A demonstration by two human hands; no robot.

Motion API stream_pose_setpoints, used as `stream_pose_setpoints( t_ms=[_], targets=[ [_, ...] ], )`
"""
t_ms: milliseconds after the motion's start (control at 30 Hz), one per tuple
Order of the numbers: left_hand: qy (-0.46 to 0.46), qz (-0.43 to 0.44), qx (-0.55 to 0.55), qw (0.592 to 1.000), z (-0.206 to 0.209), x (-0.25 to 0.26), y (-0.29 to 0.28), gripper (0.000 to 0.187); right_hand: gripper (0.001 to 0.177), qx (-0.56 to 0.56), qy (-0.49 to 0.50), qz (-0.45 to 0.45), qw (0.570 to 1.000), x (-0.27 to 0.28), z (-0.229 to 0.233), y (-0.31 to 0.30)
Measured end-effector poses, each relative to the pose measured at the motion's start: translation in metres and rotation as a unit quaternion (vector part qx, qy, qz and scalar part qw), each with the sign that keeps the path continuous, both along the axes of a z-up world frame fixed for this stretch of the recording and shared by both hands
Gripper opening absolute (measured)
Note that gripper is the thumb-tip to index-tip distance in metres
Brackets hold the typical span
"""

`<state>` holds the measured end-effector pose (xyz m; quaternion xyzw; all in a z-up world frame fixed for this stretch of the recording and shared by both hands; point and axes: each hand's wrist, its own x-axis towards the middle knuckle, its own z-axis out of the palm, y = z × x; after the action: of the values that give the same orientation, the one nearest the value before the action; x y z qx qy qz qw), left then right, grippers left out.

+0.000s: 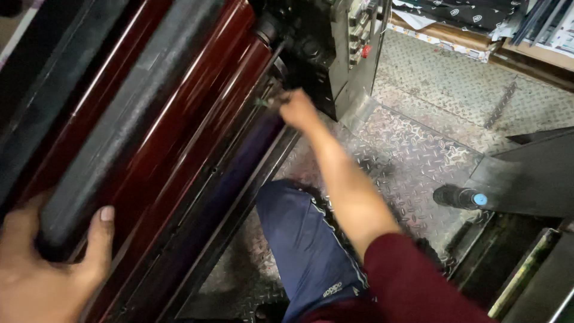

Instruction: The person kneels at the base of an offset printing press and works on the lower rollers. They use a wrench to loosen and tighten fasteners along the roller bearer, holding the roller steady with the other hand, and reposition along the roller to work on successive points.

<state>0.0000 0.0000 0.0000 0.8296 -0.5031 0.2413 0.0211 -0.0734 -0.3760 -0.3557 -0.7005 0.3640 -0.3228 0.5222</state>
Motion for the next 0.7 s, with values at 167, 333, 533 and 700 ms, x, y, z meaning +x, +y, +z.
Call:
stream_pose_setpoints(
  t_ms=[167,333,533,700],
  targets=[
    [-0.103,0.025,0.023,0.994,0.021,-0.023,-0.019,0.047,0.030,-0.010,0.049,0.150,0.987,-0.004,0.023,-0.056],
    [-0.076,0.014,0.015,0.997,0.005,0.001,0.004,0.047,0.023,-0.065,0.064,0.050,0.995,-0.009,0.010,0.015],
    [-0.126,0.030,0.042,0.991,0.012,-0.012,-0.003,0.045,0.021,0.085,-0.037,-0.114,0.989,0.009,0.001,0.107],
    [-0.122,0.027,0.040,0.991,0.016,-0.012,-0.007,0.050,0.018,0.018,-0.070,-0.154,0.985,0.009,0.007,0.086]
  ],
)
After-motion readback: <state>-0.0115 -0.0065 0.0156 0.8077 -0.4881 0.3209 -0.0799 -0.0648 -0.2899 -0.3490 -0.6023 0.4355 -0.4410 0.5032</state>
